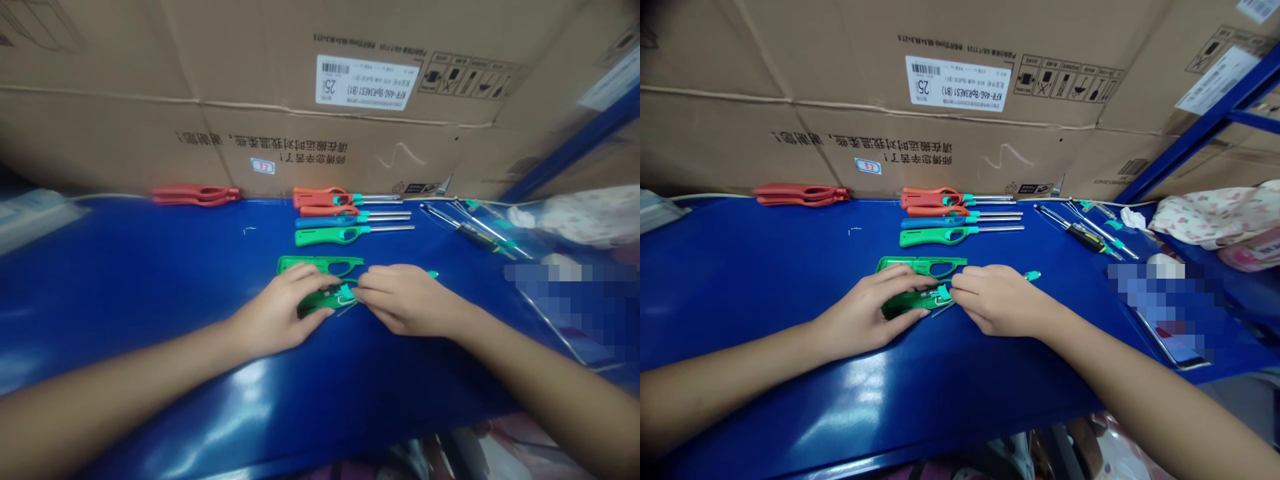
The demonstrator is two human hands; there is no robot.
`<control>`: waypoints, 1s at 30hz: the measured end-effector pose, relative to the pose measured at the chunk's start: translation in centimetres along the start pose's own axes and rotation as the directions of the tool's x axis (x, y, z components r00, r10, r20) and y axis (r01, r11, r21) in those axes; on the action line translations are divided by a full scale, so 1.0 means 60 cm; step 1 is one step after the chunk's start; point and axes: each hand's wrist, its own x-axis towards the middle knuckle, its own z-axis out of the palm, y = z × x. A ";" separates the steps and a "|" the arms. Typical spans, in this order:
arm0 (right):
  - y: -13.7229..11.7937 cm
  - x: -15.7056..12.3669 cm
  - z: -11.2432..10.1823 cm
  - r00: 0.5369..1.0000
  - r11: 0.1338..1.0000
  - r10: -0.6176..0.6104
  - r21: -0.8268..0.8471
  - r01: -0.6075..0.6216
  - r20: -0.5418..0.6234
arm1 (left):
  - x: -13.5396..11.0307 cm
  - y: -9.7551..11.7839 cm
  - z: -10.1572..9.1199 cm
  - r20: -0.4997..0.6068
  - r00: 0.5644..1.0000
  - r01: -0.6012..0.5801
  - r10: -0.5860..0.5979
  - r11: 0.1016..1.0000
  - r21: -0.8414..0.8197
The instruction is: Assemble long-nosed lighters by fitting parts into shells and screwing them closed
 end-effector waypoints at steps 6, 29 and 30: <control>-0.005 0.000 -0.003 0.999 0.998 -0.023 -0.065 0.025 0.027 | -0.002 0.008 -0.003 0.131 0.988 -0.101 0.082 0.984 0.144; 0.023 -0.020 -0.009 0.965 0.957 0.206 0.240 -0.164 -0.160 | -0.005 0.009 -0.005 0.179 0.980 -0.120 0.082 0.970 0.213; 0.023 -0.020 -0.009 0.970 0.952 0.194 0.269 -0.149 -0.149 | -0.005 0.010 -0.006 0.186 0.980 -0.117 0.074 0.966 0.229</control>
